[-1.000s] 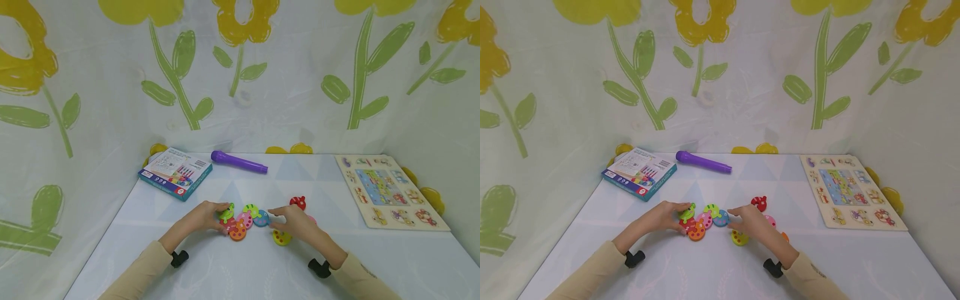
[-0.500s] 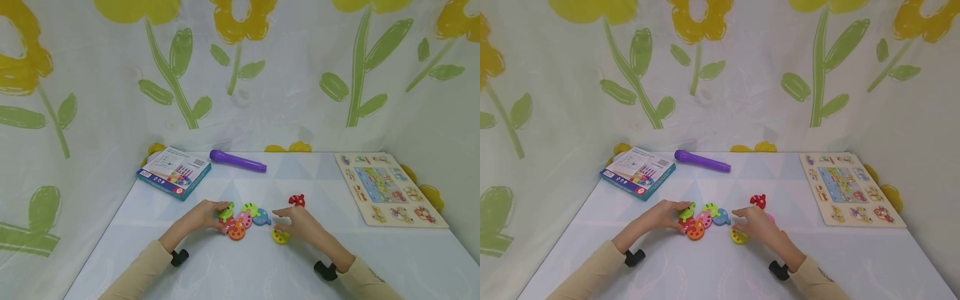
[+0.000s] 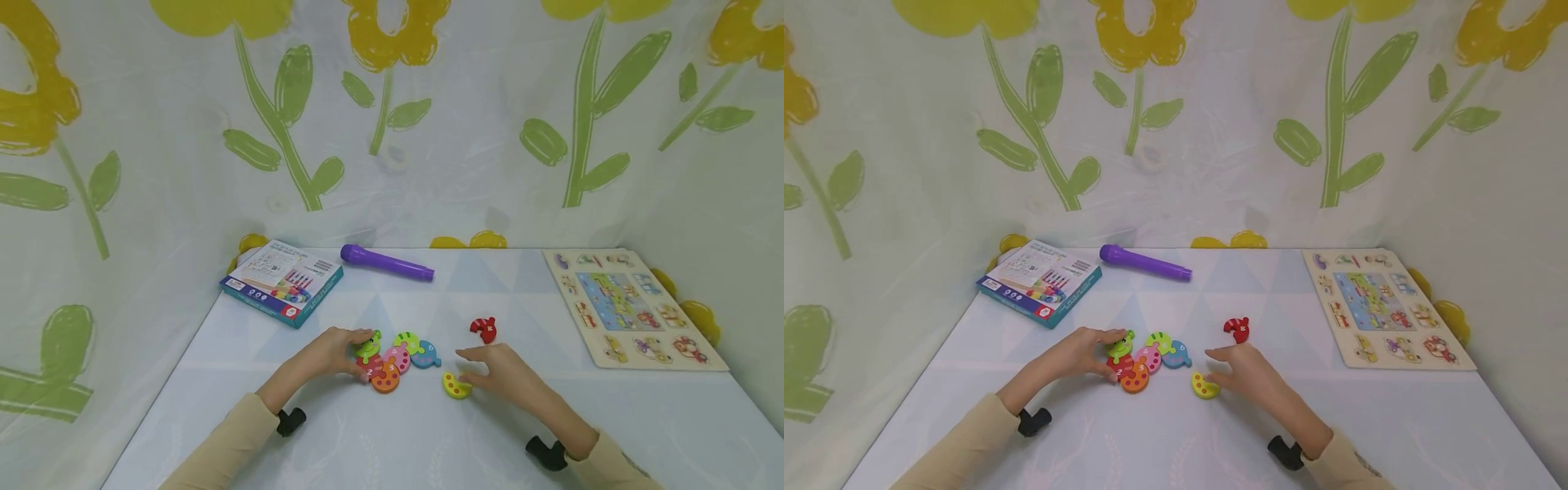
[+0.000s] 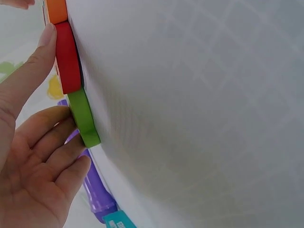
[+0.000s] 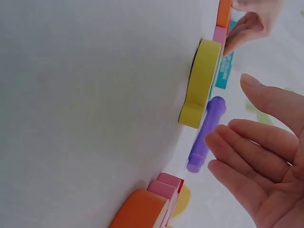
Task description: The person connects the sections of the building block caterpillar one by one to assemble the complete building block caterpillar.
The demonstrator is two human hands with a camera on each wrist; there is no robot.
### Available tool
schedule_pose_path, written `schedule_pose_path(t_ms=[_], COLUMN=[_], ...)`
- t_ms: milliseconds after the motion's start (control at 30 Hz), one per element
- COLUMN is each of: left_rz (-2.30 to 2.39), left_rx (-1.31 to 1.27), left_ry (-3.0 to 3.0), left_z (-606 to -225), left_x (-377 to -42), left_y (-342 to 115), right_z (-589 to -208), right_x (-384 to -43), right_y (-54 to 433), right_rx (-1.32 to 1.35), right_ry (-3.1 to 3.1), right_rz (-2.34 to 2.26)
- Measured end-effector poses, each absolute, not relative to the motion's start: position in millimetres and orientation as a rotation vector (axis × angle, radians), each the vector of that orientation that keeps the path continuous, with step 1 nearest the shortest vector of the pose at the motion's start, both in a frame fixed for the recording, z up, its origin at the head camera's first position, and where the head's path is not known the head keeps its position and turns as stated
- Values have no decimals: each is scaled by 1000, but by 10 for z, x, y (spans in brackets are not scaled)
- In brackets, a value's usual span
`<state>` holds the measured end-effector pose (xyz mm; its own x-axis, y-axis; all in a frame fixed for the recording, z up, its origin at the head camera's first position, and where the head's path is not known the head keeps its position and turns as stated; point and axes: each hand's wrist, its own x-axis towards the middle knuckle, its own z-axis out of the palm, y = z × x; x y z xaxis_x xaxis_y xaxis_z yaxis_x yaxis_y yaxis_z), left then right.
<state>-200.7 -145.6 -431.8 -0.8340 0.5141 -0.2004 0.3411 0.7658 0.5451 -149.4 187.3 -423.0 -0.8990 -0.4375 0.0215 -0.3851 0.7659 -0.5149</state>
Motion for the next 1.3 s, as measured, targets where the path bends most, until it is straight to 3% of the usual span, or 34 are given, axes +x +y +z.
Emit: schedule_pose_path(t_ms=[367, 633, 1300], left_rz=[712, 721, 724], left_rx=[676, 692, 686], left_ry=[2631, 2619, 2611], left_z=[-4286, -4317, -4323], left_x=[-2001, -2013, -2020], left_y=[-1461, -1467, -1473], right_z=[-4199, -4216, -4281], right_x=[-1311, -1201, -1182], right_y=[1912, 1881, 1830], right_rx=[-655, -473, -626], right_ry=[2870, 2840, 2874], right_rz=[-715, -699, -553])
